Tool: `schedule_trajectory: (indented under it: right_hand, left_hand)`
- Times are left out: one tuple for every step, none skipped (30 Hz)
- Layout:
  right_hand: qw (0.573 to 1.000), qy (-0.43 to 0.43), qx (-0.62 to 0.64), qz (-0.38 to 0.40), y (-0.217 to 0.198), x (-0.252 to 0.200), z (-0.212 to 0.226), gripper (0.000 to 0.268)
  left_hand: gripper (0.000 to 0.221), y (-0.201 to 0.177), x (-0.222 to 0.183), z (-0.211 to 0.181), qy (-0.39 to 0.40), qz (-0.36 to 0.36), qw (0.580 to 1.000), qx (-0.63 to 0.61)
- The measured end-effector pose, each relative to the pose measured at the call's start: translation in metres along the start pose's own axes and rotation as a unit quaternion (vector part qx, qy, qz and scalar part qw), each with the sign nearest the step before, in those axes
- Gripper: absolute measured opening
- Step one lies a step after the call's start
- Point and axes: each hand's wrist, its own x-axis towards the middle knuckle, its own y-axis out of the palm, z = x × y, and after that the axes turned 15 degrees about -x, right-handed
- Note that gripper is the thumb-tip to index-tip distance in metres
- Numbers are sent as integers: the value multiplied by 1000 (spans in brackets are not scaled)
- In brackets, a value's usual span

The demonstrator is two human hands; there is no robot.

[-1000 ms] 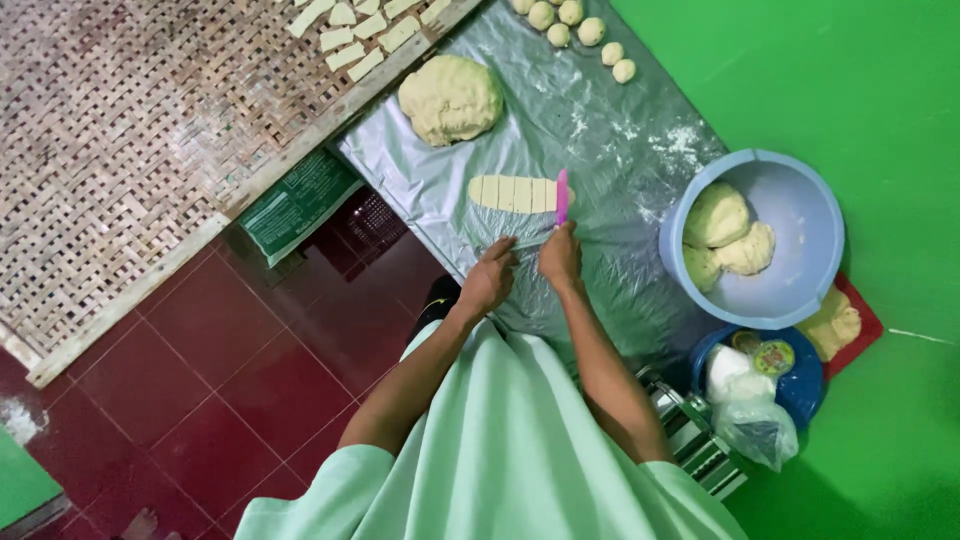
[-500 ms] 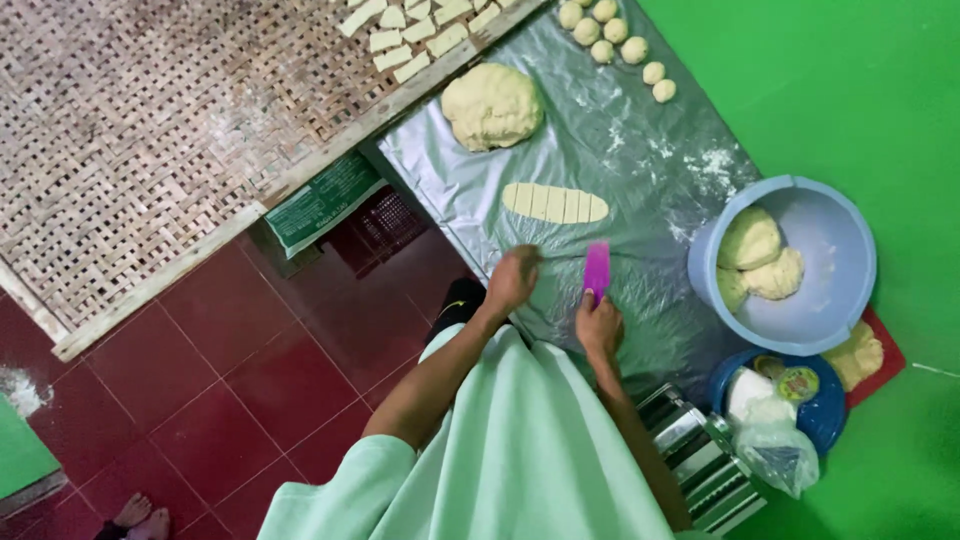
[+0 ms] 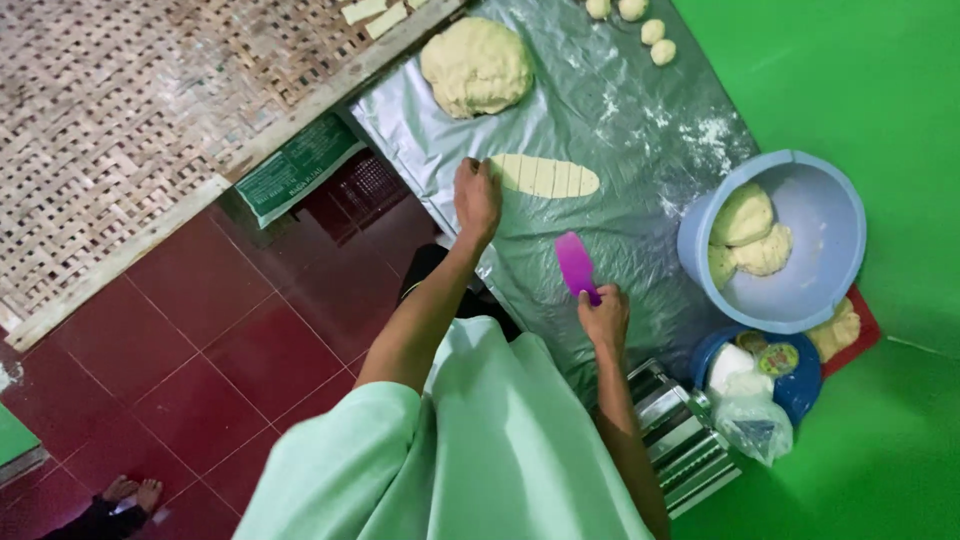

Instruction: Flattening dough balls, cutting them into strips with a scraper, and arranging them on a woven tray

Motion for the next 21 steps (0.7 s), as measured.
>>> schedule_trajectory:
  right_hand:
    - [1000, 5, -1, 2, 0, -1, -4, 37]
    - [999, -13, 15, -28, 2, -3, -6, 31]
    - [997, -31, 31, -58, 3, -6, -9, 26]
    - [998, -22, 34, -58, 16, -5, -17, 26]
    - [996, -24, 37, -78, 28, -5, -24, 24]
    - [994, -28, 39, -100, 38, -2, -33, 23]
    - [994, -19, 40, -103, 42, -3, -35, 23]
    - [993, -15, 47, -109, 46, -3, -38, 21]
    - [992, -11, 53, -115, 49, -4, -41, 21]
    - [992, -9, 52, -116, 44, -4, -37, 21]
    - [991, -5, 61, -119, 39, -6, -32, 21]
    - [990, -3, 69, -120, 34, -8, -28, 21]
    - [991, -2, 68, -119, 31, -6, -24, 21]
    - [988, -10, 77, -136, 27, -4, -20, 22]
    - [984, -17, 86, -152, 24, -2, -16, 24]
    - [984, -20, 86, -153, 21, 1, -9, 24]
    - [981, -29, 81, -173, 18, 3, -2, 23]
    - [977, -38, 75, -194, 14, 6, 5, 23]
    - [977, -41, 75, -195, 13, 7, 8, 23]
    - [975, -48, 86, -198, 12, 10, 13, 23]
    - [973, -55, 97, -202, 11, 13, 17, 23]
  left_hand:
    - [24, 6, 1, 1, -1, 6, 1000, -1]
    - [20, 11, 2, 3, -4, -11, 1000, -16]
    - [17, 16, 2, 4, -8, -27, 999, -31]
    - [17, 24, 2, 10, -4, -18, 999, -30]
    - [17, 32, 1, 16, -41, -48, 997, -46]
    - [16, 42, 3, 20, -78, -79, 992, -64]
    - [16, 43, 6, 19, -73, -71, 993, -64]
    - [14, 44, 9, 18, -103, -74, 990, -63]
    - [13, 44, 12, 18, -133, -76, 986, -61]
    - [13, 44, 14, 19, -133, -74, 986, -62]
    - [12, 43, 16, 20, -135, -67, 986, -66]
    - [10, 42, 17, 23, -139, -61, 986, -68]
    - [10, 42, 16, 24, -141, -60, 986, -68]
    - [10, 40, 16, 25, -116, -58, 987, -98]
    - [11, 38, 16, 26, -90, -55, 986, -127]
    - [11, 35, 15, 24, -90, -58, 986, -128]
    - [11, 33, 15, 21, -99, -44, 981, -161]
    - [11, 31, 15, 17, -107, -30, 974, -195]
    - [11, 30, 13, 17, -106, -33, 974, -197]
    - [12, 29, 14, 17, -135, -24, 966, -220]
    - [13, 28, 14, 17, -164, -14, 956, -243]
